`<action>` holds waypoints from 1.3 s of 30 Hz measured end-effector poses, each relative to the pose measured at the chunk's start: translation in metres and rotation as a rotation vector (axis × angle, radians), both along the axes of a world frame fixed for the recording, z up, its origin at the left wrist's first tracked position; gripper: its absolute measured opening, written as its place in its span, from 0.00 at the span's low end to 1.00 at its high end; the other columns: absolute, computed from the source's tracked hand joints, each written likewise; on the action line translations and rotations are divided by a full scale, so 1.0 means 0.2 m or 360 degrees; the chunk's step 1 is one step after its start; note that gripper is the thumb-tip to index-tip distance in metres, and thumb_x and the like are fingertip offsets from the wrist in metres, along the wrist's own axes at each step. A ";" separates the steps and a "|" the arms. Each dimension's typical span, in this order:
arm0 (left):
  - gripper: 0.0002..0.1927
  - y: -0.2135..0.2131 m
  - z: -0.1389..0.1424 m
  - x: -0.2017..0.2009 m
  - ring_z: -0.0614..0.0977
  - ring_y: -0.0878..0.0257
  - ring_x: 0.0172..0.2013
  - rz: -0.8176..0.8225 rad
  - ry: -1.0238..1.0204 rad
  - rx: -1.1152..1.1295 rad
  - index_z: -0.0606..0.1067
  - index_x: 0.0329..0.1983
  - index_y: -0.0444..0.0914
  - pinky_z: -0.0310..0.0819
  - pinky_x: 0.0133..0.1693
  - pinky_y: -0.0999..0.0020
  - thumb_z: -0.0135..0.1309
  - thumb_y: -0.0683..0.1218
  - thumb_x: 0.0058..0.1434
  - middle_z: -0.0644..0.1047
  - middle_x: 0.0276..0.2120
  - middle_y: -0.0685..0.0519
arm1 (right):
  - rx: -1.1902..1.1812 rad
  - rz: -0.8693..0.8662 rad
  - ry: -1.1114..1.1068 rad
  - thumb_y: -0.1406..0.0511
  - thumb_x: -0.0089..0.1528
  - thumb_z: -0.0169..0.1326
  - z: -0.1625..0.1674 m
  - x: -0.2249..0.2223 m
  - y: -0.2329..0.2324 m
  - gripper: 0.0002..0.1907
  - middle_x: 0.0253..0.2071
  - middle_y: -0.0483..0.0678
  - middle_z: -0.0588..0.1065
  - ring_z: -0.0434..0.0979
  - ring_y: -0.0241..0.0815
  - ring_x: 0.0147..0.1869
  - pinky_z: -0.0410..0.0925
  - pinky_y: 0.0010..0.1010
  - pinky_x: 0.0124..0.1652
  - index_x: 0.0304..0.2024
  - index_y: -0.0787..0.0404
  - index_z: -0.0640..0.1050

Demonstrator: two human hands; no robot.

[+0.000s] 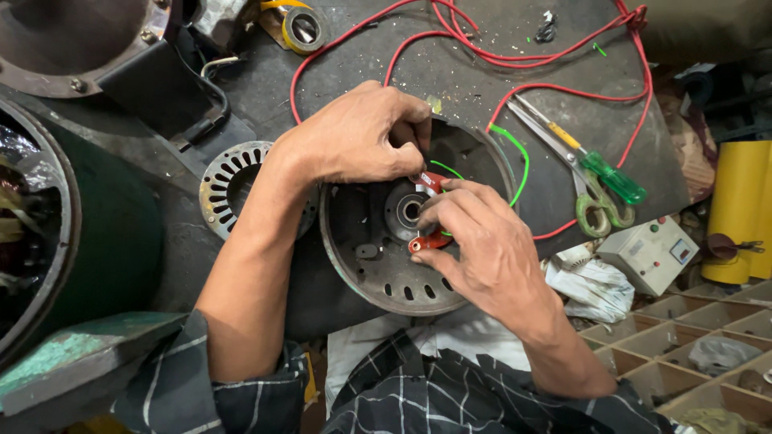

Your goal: The person uses a screwdriver to tighten screws on a small red component inside a motor housing, then uses scissors to trim a green wire. The person continues to adjust and secure the component with the screwdriver throughout the clip.

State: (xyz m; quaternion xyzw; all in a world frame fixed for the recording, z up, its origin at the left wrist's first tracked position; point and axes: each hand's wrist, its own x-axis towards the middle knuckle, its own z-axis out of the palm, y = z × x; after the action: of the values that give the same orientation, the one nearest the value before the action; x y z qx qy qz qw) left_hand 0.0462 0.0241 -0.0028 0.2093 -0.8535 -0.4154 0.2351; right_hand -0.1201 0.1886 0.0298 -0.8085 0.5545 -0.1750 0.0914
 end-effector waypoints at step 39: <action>0.15 -0.01 0.03 -0.02 0.86 0.52 0.31 -0.0033 -0.0052 0.0101 0.79 0.35 0.35 0.77 0.37 0.61 0.53 0.48 0.49 0.84 0.30 0.45 | -0.0214 -0.0748 -0.0473 0.75 0.63 0.62 -0.12 -0.55 -0.09 0.08 0.43 0.50 0.79 0.82 0.39 0.42 0.73 0.26 0.41 0.45 0.63 0.83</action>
State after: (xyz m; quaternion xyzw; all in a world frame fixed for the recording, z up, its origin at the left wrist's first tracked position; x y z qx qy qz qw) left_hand 0.0432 0.0219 0.0030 0.2146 -0.8456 -0.4413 0.2101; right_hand -0.2306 0.1710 0.0065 -0.6275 0.6943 -0.3443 0.0750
